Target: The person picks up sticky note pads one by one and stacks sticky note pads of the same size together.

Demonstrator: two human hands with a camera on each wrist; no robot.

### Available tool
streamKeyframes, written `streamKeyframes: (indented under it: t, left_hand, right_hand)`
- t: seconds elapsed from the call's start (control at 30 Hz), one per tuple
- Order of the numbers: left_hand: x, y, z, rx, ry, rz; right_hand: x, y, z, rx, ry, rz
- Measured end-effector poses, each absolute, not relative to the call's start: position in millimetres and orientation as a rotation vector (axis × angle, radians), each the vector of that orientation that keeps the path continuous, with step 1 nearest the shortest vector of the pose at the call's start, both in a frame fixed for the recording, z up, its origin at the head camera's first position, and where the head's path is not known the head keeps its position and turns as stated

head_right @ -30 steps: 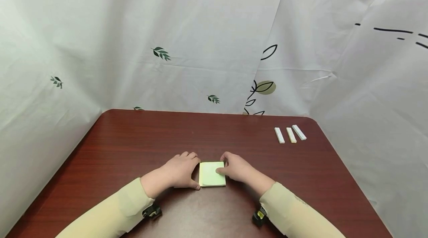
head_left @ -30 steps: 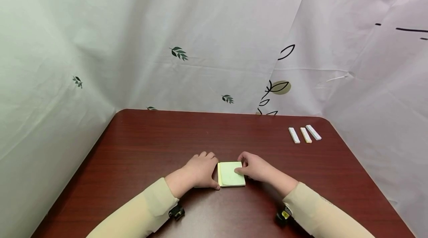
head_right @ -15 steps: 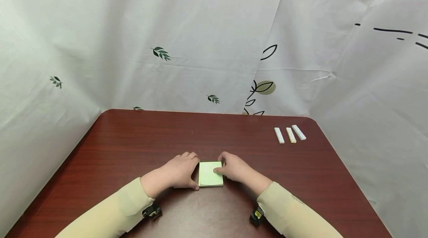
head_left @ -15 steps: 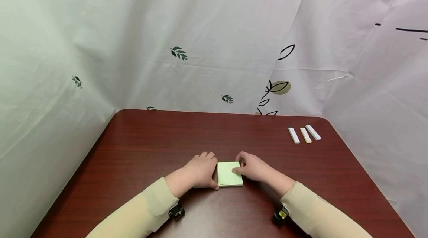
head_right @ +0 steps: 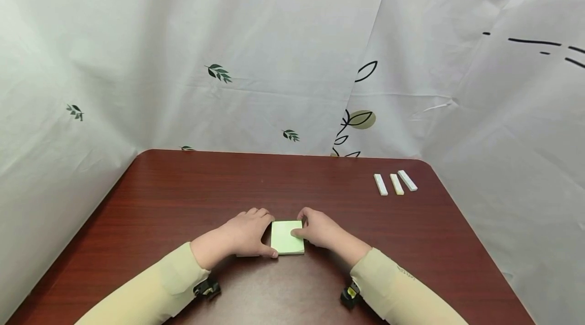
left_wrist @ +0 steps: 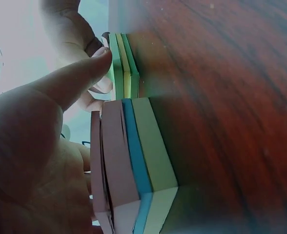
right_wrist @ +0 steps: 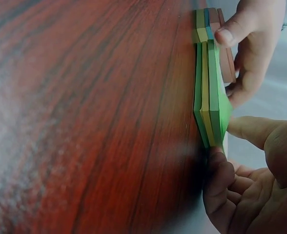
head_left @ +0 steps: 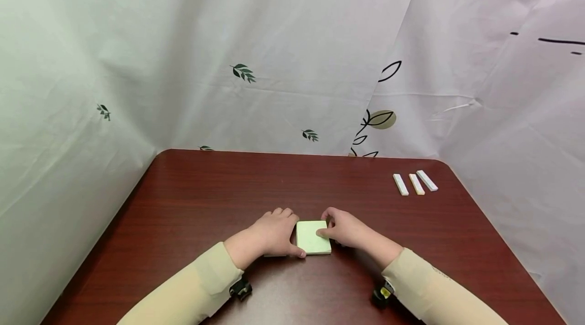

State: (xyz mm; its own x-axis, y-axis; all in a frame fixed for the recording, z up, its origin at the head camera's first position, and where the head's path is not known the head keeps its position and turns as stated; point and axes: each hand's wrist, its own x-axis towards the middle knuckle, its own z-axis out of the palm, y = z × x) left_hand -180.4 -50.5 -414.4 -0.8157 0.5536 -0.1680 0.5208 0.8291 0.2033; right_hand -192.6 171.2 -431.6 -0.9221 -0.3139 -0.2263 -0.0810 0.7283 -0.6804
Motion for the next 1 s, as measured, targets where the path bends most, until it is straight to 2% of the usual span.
streamKeyframes:
  t: [1.0]
  left_hand:
    - [-182.2, -46.9, -412.5, 0.839, 2.782, 0.118]
  right_hand:
    - [-192.7, 170.6, -432.1, -0.307, 2.603, -0.991]
